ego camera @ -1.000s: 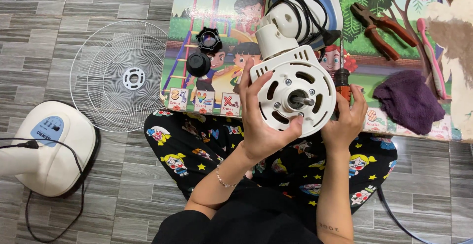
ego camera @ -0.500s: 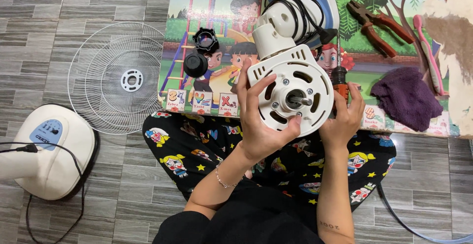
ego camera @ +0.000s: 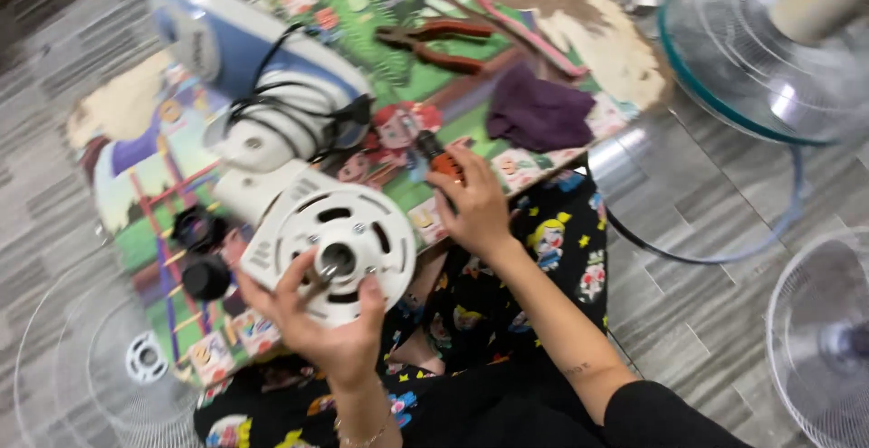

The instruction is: Repairing a fan motor by using a screwdriver to remove or tighten screws on the housing.

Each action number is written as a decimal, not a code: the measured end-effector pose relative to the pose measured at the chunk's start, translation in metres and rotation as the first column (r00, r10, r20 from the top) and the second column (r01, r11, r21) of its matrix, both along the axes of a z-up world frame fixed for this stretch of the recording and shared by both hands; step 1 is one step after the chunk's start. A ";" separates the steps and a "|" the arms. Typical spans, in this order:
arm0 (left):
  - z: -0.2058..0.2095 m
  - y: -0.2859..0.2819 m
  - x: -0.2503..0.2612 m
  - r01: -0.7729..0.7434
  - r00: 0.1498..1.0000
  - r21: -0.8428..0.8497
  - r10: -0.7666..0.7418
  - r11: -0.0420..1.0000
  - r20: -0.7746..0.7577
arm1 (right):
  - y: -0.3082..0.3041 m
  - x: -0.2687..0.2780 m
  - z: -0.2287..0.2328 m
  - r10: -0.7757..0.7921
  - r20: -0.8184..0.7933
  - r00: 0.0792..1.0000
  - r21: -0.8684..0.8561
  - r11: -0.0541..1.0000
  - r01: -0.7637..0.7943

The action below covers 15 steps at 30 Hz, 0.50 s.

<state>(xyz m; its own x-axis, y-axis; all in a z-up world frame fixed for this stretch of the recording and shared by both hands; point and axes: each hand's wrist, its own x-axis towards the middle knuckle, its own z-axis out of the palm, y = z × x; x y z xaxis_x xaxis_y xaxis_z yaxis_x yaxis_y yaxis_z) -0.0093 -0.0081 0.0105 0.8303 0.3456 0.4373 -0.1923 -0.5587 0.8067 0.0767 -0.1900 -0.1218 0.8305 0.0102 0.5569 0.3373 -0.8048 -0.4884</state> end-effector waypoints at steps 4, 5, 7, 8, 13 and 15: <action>0.002 0.000 0.000 0.038 0.999 0.085 -0.040 0.996 0.021 | -0.001 0.002 -0.011 -0.046 0.006 0.999 -0.044 0.998 0.046; 0.003 -0.001 0.001 0.063 0.997 0.097 -0.067 0.993 0.043 | -0.002 0.000 -0.004 -0.033 0.007 0.999 -0.030 0.999 0.034; 0.003 -0.001 0.001 0.098 0.992 0.110 -0.105 0.989 0.064 | -0.003 -0.002 0.006 -0.032 0.007 0.999 -0.017 0.999 0.032; 0.004 -0.002 0.001 0.096 0.992 0.118 -0.105 0.988 0.072 | -0.004 -0.002 0.011 -0.017 0.013 1.000 0.003 1.000 0.017; -0.001 -0.003 -0.001 0.094 0.994 0.064 -0.097 0.993 0.041 | -0.006 -0.001 -0.001 -0.011 0.000 1.000 -0.007 1.000 0.011; 0.009 -0.012 -0.003 0.036 0.999 0.054 -0.037 0.998 0.026 | -0.007 -0.001 -0.004 0.006 -0.001 1.000 -0.015 1.000 -0.006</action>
<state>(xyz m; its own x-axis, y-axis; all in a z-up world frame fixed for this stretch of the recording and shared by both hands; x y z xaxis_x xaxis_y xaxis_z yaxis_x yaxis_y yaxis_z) -0.0126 -0.0202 0.0193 0.8294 0.2911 0.4768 -0.2348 -0.5928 0.7703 0.0757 -0.1974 -0.1256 0.8308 0.0232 0.5561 0.3417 -0.8100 -0.4766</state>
